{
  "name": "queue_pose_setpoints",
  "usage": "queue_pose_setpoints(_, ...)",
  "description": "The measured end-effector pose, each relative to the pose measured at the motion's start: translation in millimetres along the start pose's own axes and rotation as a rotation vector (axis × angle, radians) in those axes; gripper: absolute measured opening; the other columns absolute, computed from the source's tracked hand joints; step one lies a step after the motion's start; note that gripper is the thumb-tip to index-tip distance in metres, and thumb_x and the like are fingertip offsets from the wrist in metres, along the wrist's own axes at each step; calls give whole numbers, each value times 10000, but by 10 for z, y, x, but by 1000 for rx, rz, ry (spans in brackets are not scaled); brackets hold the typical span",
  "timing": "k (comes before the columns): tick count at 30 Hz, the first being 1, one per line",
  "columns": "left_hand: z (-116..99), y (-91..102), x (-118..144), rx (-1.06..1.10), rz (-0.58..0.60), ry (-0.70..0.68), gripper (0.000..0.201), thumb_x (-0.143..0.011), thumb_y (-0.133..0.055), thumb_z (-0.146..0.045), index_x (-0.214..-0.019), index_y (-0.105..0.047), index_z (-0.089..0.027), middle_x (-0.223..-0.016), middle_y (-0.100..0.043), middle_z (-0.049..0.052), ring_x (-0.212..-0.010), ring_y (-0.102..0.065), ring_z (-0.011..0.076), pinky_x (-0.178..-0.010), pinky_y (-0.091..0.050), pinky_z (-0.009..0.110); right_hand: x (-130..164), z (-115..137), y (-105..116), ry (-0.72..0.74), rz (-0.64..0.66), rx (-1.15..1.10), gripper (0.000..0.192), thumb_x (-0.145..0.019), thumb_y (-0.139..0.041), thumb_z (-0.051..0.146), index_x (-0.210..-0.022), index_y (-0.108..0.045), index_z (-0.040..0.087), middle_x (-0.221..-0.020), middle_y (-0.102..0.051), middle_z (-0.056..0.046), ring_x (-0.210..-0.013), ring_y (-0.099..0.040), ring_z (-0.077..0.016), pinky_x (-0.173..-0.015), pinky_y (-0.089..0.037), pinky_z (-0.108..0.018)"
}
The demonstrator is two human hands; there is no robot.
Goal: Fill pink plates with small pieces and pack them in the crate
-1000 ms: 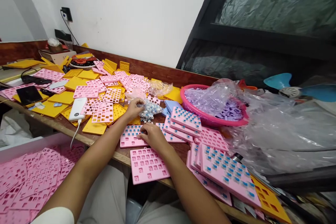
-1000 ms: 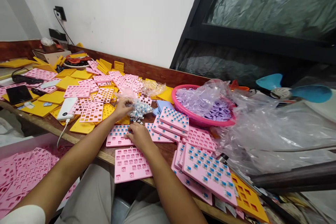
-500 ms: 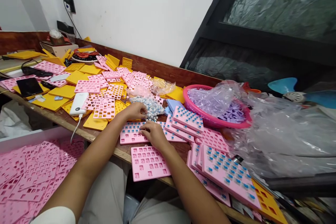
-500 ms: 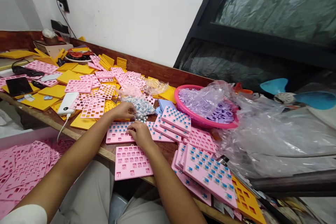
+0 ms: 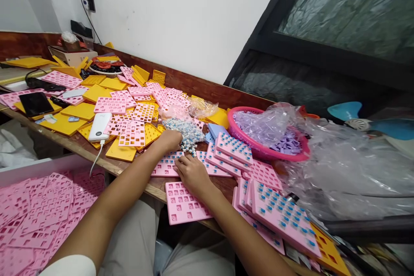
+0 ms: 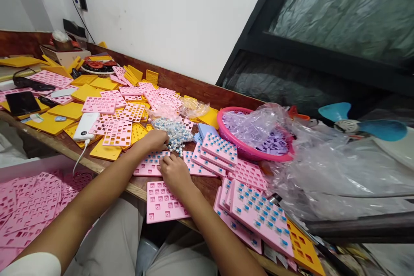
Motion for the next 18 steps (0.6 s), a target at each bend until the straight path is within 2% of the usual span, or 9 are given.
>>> queue_pose_setpoints(3,74,-6,8,25,-4,36,156,-803,-631,-255,-818,-757,-164,-903,-744,137,-854,-696,265,-778,-506,332,72,88,47,7,44,50,239,-1011,-504,286,-1079,-697,162,-1033,-670,-124,-968,-561,-251,-825,-435,-370)
queue_pose_setpoints(6,145,41,26,67,-20,38,165,-832,-612,-261,-811,-747,-170,-908,-749,124,-853,-697,248,-765,-501,306,64,20,95,-7,59,-50,245,-1015,-496,294,-1095,-695,176,-1045,-673,-110,-970,-579,-231,-846,-441,-346)
queue_pose_setpoints(8,181,118,32,102,-47,31,173,-858,-603,-289,-857,-744,-188,-946,-752,103,-867,-695,236,-756,-494,288,-11,-131,114,-43,50,-184,226,-1014,-499,274,-1074,-704,196,-1024,-680,-80,-945,-604,-198,-838,-452,-307)
queue_pose_setpoints(11,229,295,93,157,-122,33,207,-917,-556,-319,-964,-726,-210,-1000,-750,79,-911,-686,223,-763,-484,276,-201,-489,130,-197,-29,-258,188,-985,-528,203,-1027,-710,194,-1009,-690,-67,-936,-633,-183,-844,-458,-286)
queue_pose_setpoints(13,247,450,244,259,-234,29,216,-946,-522,-306,-988,-711,-209,-987,-747,71,-917,-677,218,-775,-482,280,-341,-687,89,-296,-48,-194,145,-942,-587,197,-1004,-718,191,-1012,-694,-83,-946,-642,-210,-843,-460,-306)
queue_pose_setpoints(15,246,578,518,407,-378,4,225,-971,-492,-293,-992,-698,-206,-975,-736,65,-916,-667,215,-795,-486,293,-473,-793,-4,-348,-5,-123,107,-904,-647,226,-960,-734,200,-1005,-695,-99,-939,-649,-238,-817,-465,-322)
queue_pose_setpoints(18,203,577,1051,552,-515,-24,279,-1015,-421,-303,-1078,-680,-219,-1058,-701,71,-989,-651,213,-875,-493,321,-607,-852,-123,-390,40,-73,69,-864,-704,256,-852,-745,201,-983,-690,-120,-924,-657,-256,-789,-471,-328)
Point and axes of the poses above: each hand's wrist, its own x-axis away from the middle knuckle, its own y-axis out of the back of the hand, z = x × y, the point moved 8 cm from there along -x, towards the middle knuckle
